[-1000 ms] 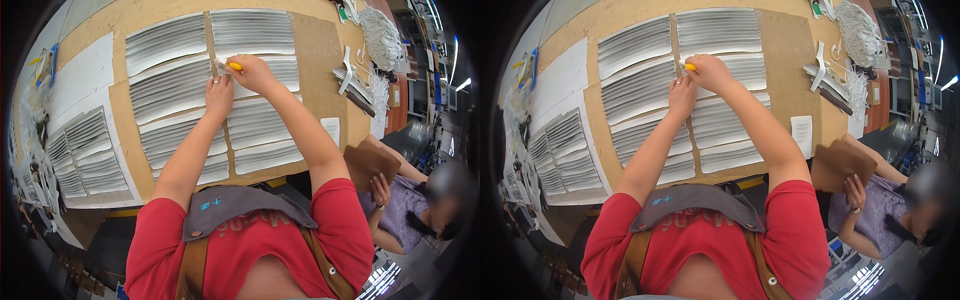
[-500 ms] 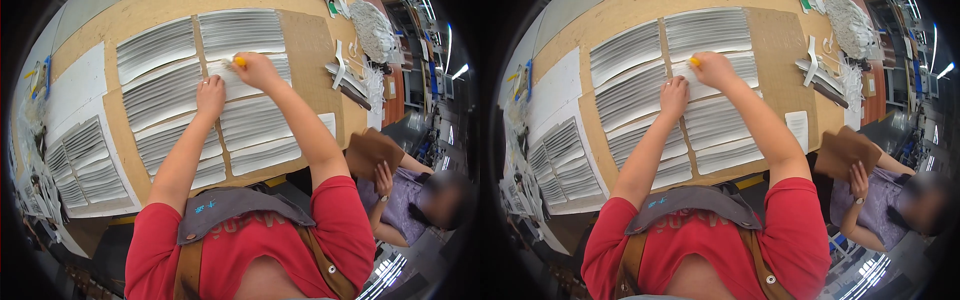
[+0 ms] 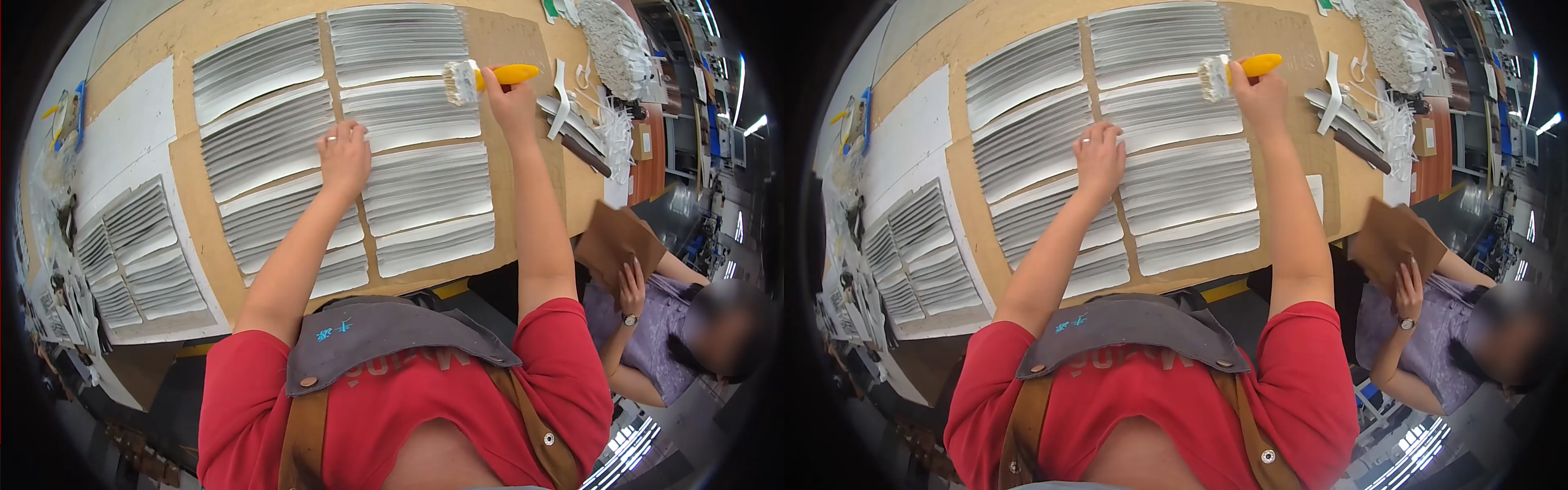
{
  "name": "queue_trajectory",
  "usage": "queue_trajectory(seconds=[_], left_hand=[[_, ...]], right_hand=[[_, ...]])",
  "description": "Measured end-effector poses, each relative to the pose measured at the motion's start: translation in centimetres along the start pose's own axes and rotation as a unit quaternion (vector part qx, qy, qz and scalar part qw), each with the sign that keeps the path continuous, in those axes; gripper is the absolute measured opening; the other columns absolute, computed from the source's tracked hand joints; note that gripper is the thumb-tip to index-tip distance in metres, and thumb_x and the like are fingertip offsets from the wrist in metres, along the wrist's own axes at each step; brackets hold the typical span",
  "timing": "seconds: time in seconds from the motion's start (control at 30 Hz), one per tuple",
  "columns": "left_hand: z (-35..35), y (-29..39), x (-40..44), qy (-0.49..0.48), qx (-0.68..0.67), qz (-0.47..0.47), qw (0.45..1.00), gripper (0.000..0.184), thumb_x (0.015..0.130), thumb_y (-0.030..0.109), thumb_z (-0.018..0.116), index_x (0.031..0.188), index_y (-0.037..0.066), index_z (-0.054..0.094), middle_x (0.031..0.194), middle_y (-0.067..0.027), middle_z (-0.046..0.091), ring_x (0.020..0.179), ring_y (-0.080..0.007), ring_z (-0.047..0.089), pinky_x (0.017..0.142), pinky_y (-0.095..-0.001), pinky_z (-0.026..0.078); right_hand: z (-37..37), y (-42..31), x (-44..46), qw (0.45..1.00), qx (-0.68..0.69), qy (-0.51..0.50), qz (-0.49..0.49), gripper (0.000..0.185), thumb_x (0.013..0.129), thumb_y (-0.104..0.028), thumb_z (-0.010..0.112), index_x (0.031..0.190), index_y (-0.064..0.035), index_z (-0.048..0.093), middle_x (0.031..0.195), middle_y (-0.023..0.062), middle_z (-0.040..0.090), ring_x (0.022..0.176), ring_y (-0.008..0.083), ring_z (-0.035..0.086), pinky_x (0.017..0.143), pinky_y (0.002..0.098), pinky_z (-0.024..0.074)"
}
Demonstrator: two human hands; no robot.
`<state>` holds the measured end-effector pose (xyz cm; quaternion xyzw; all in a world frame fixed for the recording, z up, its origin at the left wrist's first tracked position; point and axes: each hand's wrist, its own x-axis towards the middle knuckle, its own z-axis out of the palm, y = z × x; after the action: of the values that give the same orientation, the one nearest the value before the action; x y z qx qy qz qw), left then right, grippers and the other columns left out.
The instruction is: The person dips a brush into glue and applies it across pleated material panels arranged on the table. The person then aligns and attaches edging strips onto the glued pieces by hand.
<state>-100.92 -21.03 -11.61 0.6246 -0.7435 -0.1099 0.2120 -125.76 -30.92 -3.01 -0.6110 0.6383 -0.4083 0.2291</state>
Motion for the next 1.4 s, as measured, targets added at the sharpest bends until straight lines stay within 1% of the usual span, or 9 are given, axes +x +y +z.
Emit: queue_trajectory(seconds=[0.3, 0.43, 0.63, 0.77, 0.87, 0.93, 1.0, 1.27, 1.4], left_hand=[[0.8, 0.2, -2.0, -0.052, 0.055, 0.047, 0.996, 0.025, 0.081, 0.015, 0.056, 0.104, 0.007, 0.055, 0.113, -0.0047, 0.052, 0.107, -0.0206, 0.05, 0.092, -0.0378, 0.035], [0.7, 0.1, -1.6, -0.035, 0.067, 0.055, 0.996, 0.022, 0.08, 0.012, 0.054, 0.1, 0.005, 0.057, 0.108, -0.0056, 0.056, 0.102, -0.0206, 0.053, 0.09, -0.0364, 0.037], [0.8, -0.1, -1.5, -0.015, 0.065, 0.071, 0.995, 0.021, 0.075, 0.008, 0.053, 0.096, 0.004, 0.058, 0.102, -0.0065, 0.058, 0.099, -0.0212, 0.055, 0.088, -0.0356, 0.038], [0.8, 0.2, -1.5, -0.02, 0.076, 0.073, 0.994, 0.02, 0.074, 0.008, 0.054, 0.093, 0.003, 0.059, 0.103, -0.0062, 0.056, 0.101, -0.0205, 0.052, 0.088, -0.0353, 0.037], [1.0, -0.1, -1.5, -0.006, 0.064, 0.087, 0.994, 0.022, 0.074, 0.006, 0.054, 0.096, 0.003, 0.059, 0.107, -0.0062, 0.056, 0.101, -0.0209, 0.053, 0.089, -0.0352, 0.037], [1.0, -0.1, -1.8, -0.011, 0.065, 0.086, 0.994, 0.023, 0.074, 0.005, 0.054, 0.097, 0.003, 0.059, 0.108, -0.0062, 0.055, 0.101, -0.0217, 0.052, 0.09, -0.0357, 0.036], [0.8, -0.1, -1.5, -0.028, 0.062, 0.077, 0.995, 0.025, 0.074, 0.004, 0.054, 0.098, 0.004, 0.06, 0.11, -0.0062, 0.055, 0.103, -0.023, 0.051, 0.091, -0.0366, 0.035], [0.6, 0.2, -1.4, -0.032, -0.018, -0.004, 0.999, 0.024, 0.075, 0.005, 0.056, 0.099, 0.004, 0.06, 0.112, -0.0069, 0.053, 0.107, -0.0266, 0.048, 0.093, -0.0409, 0.031], [-0.1, 0.5, -2.9, -0.036, -0.017, 0.012, 0.999, 0.029, 0.079, 0.009, 0.057, 0.108, 0.006, 0.055, 0.114, -0.0074, 0.052, 0.108, -0.0245, 0.048, 0.093, -0.0408, 0.031]], right_hand=[[10.9, -6.3, -5.4, 0.971, -0.005, -0.229, -0.074, 0.015, 0.082, -0.019, 0.064, 0.087, -0.005, 0.065, 0.066, 0.0055, 0.061, 0.057, 0.0128, 0.056, 0.054, 0.0253, 0.0442], [10.4, -5.2, -4.0, 0.937, -0.129, -0.223, -0.238, 0.016, 0.082, -0.021, 0.061, 0.078, -0.0058, 0.058, 0.063, 0.01, 0.057, 0.055, 0.0287, 0.054, 0.052, 0.0359, 0.0442], [6.0, -6.2, -1.9, 0.929, -0.263, -0.196, -0.172, 0.014, 0.08, -0.02, 0.059, 0.076, -0.0065, 0.058, 0.069, 0.0106, 0.06, 0.067, 0.0301, 0.059, 0.058, 0.0391, 0.0474], [8.0, -6.0, -5.4, 0.946, -0.002, -0.231, -0.225, 0.011, 0.079, -0.017, 0.066, 0.084, -0.0075, 0.063, 0.067, 0.0113, 0.06, 0.058, 0.0275, 0.057, 0.053, 0.0332, 0.046], [6.0, -2.1, -4.2, 0.944, -0.056, -0.225, -0.235, 0.014, 0.078, -0.017, 0.068, 0.087, -0.0067, 0.064, 0.067, 0.0108, 0.061, 0.056, 0.0241, 0.056, 0.053, 0.0305, 0.0461], [2.1, -0.3, -2.3, 0.961, -0.083, -0.261, -0.044, 0.016, 0.08, -0.024, 0.065, 0.084, -0.0083, 0.064, 0.068, 0.0113, 0.06, 0.062, 0.0268, 0.058, 0.056, 0.035, 0.0461], [-1.7, 3.1, -0.8, 0.972, -0.116, -0.203, -0.019, 0.018, 0.08, -0.026, 0.065, 0.083, -0.0079, 0.064, 0.066, 0.0115, 0.06, 0.06, 0.0272, 0.058, 0.055, 0.0344, 0.045], [-4.6, 2.4, 0.0, 0.967, -0.226, -0.104, -0.059, 0.019, 0.079, -0.025, 0.065, 0.084, -0.0063, 0.064, 0.064, 0.0125, 0.059, 0.058, 0.0276, 0.058, 0.053, 0.0341, 0.0442], [-1.2, -2.5, -1.5, 0.984, -0.025, -0.151, -0.089, 0.011, 0.082, -0.015, 0.065, 0.088, -0.006, 0.065, 0.073, 0.0082, 0.063, 0.057, 0.0153, 0.055, 0.054, 0.0257, 0.0429]])
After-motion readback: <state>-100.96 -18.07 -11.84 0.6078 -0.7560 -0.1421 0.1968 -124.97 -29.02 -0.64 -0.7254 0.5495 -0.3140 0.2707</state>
